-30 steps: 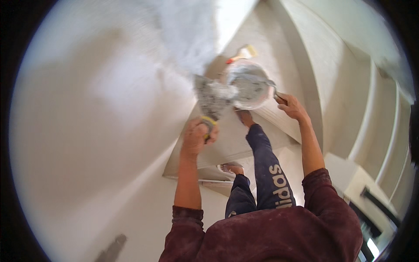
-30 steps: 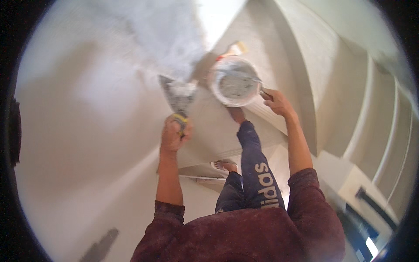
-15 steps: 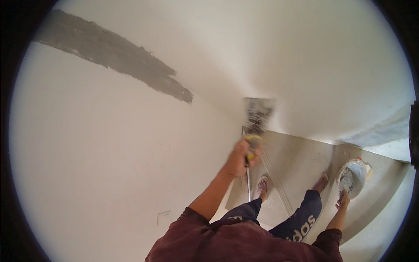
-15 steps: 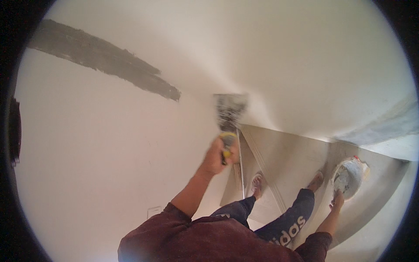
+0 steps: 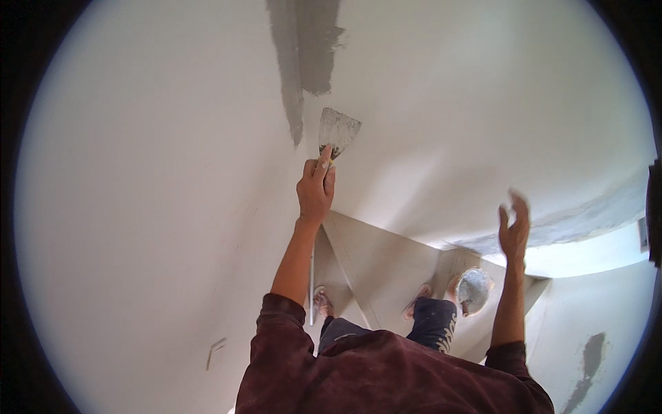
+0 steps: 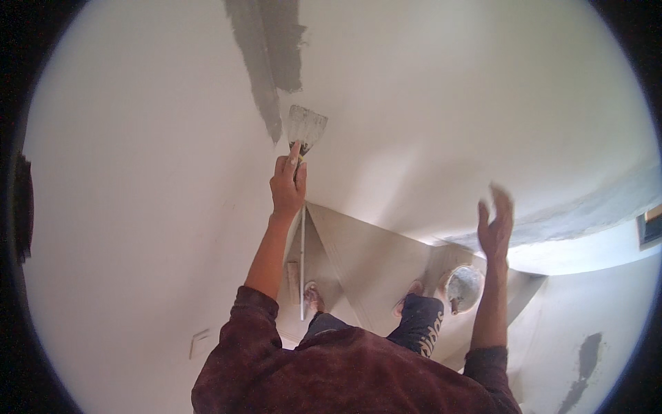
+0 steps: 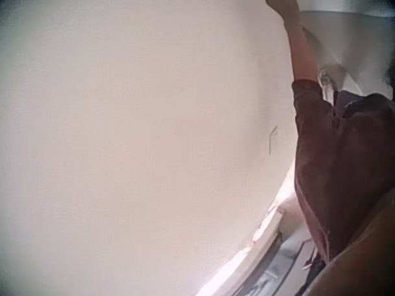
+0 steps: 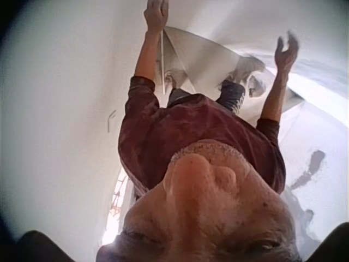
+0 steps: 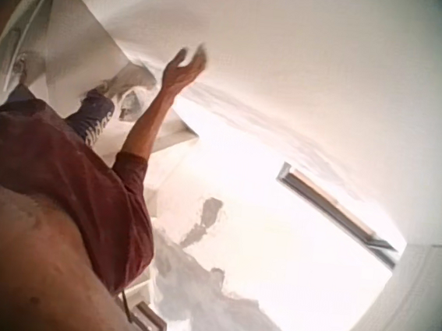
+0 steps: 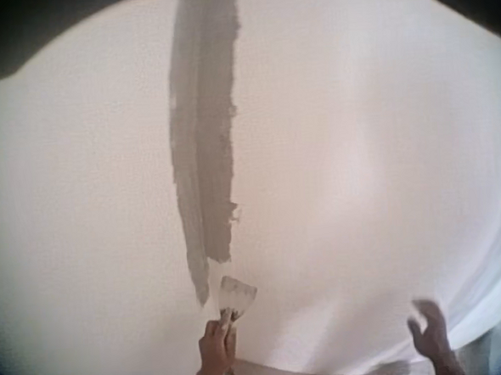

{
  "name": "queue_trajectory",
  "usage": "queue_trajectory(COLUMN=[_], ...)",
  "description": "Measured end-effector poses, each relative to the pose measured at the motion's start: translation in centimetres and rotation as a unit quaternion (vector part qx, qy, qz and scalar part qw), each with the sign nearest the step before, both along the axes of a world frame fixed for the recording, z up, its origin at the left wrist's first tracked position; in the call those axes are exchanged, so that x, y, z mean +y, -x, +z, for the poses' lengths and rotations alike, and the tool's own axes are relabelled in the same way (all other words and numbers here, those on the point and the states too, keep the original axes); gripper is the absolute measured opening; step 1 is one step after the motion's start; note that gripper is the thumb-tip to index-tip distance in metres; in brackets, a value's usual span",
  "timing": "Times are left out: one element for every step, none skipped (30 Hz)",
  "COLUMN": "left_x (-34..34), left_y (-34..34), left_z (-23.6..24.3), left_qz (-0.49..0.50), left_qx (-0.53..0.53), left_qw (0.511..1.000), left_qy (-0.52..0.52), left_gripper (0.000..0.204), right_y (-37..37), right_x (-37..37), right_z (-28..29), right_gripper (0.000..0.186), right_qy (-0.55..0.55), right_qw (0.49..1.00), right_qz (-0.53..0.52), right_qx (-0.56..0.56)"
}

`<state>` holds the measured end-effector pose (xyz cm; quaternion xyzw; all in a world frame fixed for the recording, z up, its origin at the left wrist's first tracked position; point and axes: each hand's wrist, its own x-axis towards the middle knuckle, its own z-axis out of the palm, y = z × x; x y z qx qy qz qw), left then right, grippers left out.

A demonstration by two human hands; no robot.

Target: The person applies plaster to a wall using a trowel and a bucket. They repeatedly scoop plaster from the bucket and spread it onto the wall surface in vertical strokes.

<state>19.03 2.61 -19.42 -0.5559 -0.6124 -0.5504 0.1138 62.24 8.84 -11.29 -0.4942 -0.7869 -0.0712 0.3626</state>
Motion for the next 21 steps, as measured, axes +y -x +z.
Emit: queue_trajectory(left_x=[0.6, 0.7, 0.7, 0.9, 0.9, 1.0, 1.6, 2.0, 2.3, 2.6, 3.0, 3.5, 3.9, 4.1, 4.2, 4.3, 4.3, 4.4, 4.7, 4.9, 5.2], left_y=[1.1, 1.0, 1.3, 1.7, 2.2, 2.3, 1.9, 2.0, 2.0, 2.1, 2.2, 2.2, 2.3, 2.6, 2.9, 3.2, 3.3, 3.3, 3.4, 3.5, 3.7], left_z=[-0.3, -0.6, -0.7, -0.6, -0.9, -1.2, -1.4, -1.5, -1.8, -2.0, -2.1, -2.4, -2.7, -3.0, -3.2, -3.5, -3.6, -3.6, -3.7, -3.7, -3.7], left_qz=[0.018, 0.028, 0.031, 0.032, 0.038, 0.043, 0.036, 0.035, 0.035, 0.035, 0.035, 0.043, 0.049, 0.053, 0.055, 0.056, 0.061, 0.066, 0.071, 0.075, 0.072], left_qx=[0.001, 0.005, 0.002, -0.001, 0.000, -0.005, -0.016, -0.022, -0.029, -0.036, -0.035, -0.032, -0.030, -0.025, -0.023, -0.021, -0.017, -0.015, -0.014, -0.014, -0.009], left_qw=[1.000, 1.000, 0.999, 0.999, 0.998, 0.998, 0.998, 0.997, 0.997, 0.997, 0.997, 0.997, 0.997, 0.996, 0.996, 0.997, 0.996, 0.996, 0.996, 0.996, 0.996], left_qy=[0.004, 0.009, -0.009, -0.027, -0.043, -0.049, -0.056, -0.058, -0.057, -0.057, -0.050, -0.055, -0.060, -0.063, -0.059, -0.056, -0.056, -0.051, -0.046, -0.041, -0.052], left_gripper=[0.044, 0.044, 0.044, 0.044, 0.044, 0.044, 0.044, 0.044, 0.044, 0.044, 0.044, 0.044, 0.044, 0.044, 0.044, 0.044, 0.044, 0.044, 0.045, 0.045, 0.046], right_y=[3.0, 4.3, 6.0, 7.5, 9.1, 10.2, 10.6, 11.2, 11.4, 11.5, 11.4, 11.0, 11.0, 11.3, 11.5, 11.6, 11.6, 11.6, 11.5, 11.7, 11.9], right_x=[1.4, 2.0, 2.6, 3.2, 4.2, 5.3, 6.2, 7.0, 7.8, 8.7, 9.7, 10.2, 10.9, 11.1, 11.3, 11.5, 11.6, 11.7, 11.7, 11.5, 11.3], right_z=[4.3, 7.5, 10.6, 13.5, 15.3, 16.6, 18.0, 18.6, 18.6, 18.5, 18.1, 17.9, 17.8, 17.9, 18.0, 17.9, 17.8, 17.7, 17.7, 18.0, 18.2], right_gripper=[0.039, 0.039, 0.040, 0.041, 0.043, 0.045, 0.047, 0.049, 0.050, 0.052, 0.053, 0.054, 0.053, 0.053, 0.053, 0.053, 0.053, 0.052, 0.052, 0.052, 0.052], right_qy=[-0.079, -0.172, -0.261, -0.333, -0.401, -0.430, -0.459, -0.483, -0.503, -0.523, -0.537, -0.531, -0.534, -0.534, -0.535, -0.535, -0.537, -0.540, -0.545, -0.551, -0.557], right_qw=[0.996, 0.984, 0.962, 0.939, 0.911, 0.898, 0.884, 0.870, 0.859, 0.846, 0.835, 0.840, 0.839, 0.839, 0.838, 0.838, 0.837, 0.835, 0.832, 0.828, 0.824], right_qz=[0.013, 0.027, 0.044, 0.048, 0.056, 0.057, 0.050, 0.047, 0.017, -0.013, -0.045, -0.040, -0.033, -0.030, -0.027, -0.031, -0.033, -0.036, -0.034, -0.033, -0.031], right_qx=[-0.031, -0.047, -0.062, -0.069, -0.070, -0.069, -0.078, -0.080, -0.092, -0.104, -0.110, -0.101, -0.101, -0.101, -0.101, -0.103, -0.101, -0.098, -0.095, -0.095, -0.094])
